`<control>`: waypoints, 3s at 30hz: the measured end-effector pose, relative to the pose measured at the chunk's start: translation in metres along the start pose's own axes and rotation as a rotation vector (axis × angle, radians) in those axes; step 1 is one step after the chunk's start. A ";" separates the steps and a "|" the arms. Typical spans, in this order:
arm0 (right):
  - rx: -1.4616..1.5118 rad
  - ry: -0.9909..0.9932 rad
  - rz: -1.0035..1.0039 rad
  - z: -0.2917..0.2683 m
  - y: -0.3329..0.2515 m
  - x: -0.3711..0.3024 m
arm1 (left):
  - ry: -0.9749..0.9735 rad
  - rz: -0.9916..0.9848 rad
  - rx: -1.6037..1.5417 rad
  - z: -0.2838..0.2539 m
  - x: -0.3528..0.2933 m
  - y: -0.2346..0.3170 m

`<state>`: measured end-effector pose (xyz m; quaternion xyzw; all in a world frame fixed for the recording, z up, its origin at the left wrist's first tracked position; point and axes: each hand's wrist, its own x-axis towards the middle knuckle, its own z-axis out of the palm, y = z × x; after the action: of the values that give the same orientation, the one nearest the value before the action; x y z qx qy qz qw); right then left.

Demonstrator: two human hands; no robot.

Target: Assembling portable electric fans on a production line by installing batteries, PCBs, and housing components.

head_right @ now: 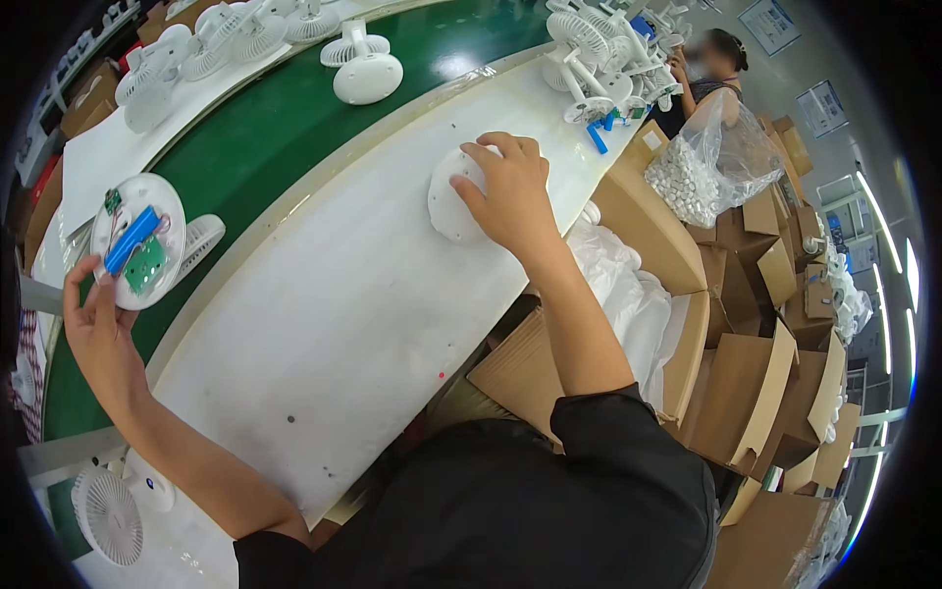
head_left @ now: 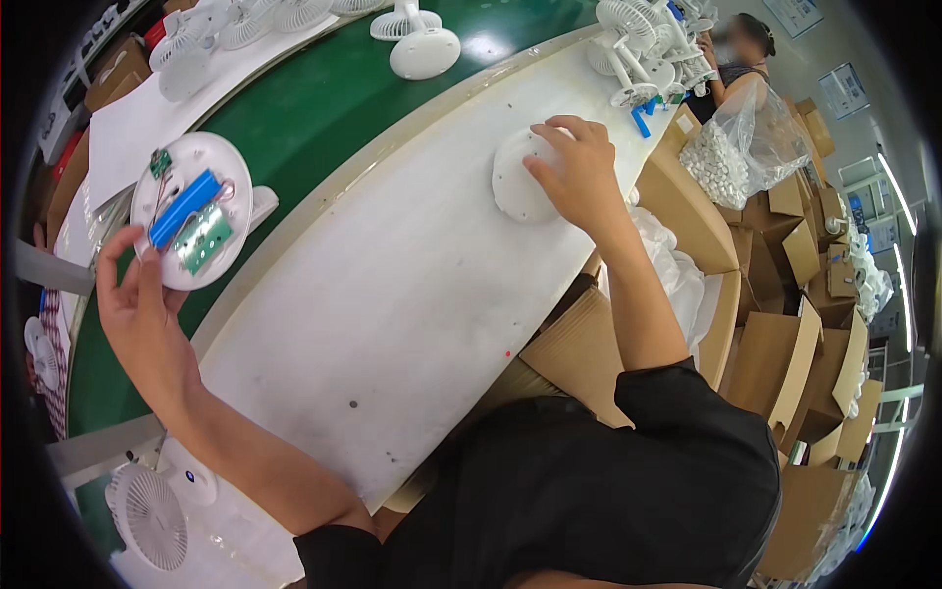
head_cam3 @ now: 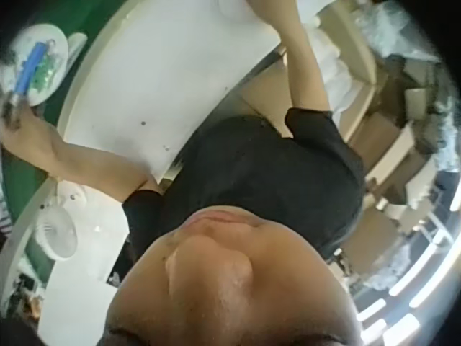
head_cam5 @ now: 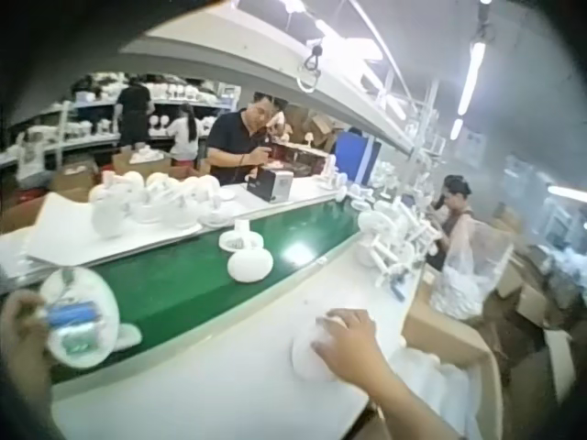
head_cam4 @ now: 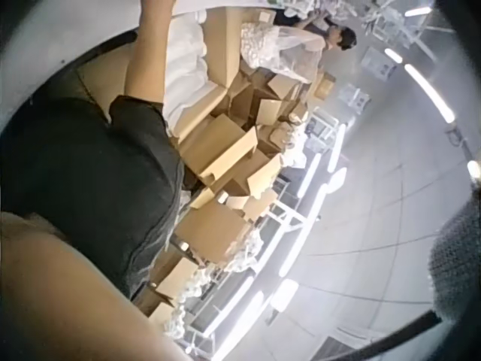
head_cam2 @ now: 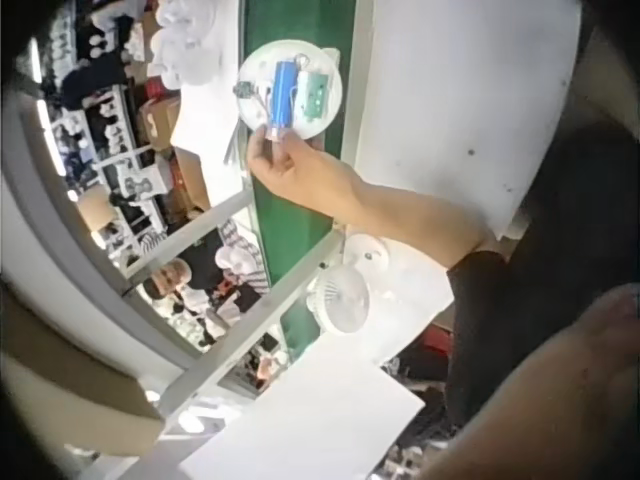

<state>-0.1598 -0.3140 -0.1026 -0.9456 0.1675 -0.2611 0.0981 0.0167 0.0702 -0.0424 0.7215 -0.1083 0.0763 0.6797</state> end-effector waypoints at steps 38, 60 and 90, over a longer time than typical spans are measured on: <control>1.607 -0.413 0.229 0.057 -0.236 0.102 | 0.010 -0.063 -0.160 0.030 0.003 -0.006; 1.644 -0.232 -0.080 0.015 -0.240 0.075 | 0.028 0.125 -0.294 0.040 -0.022 0.039; 1.218 0.049 -0.755 -0.023 -0.222 0.064 | -0.124 0.304 -0.707 0.055 -0.036 0.039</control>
<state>-0.0616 -0.1340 0.0070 -0.7103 -0.3446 -0.3455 0.5074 -0.0305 0.0154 -0.0179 0.4216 -0.2746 0.0903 0.8595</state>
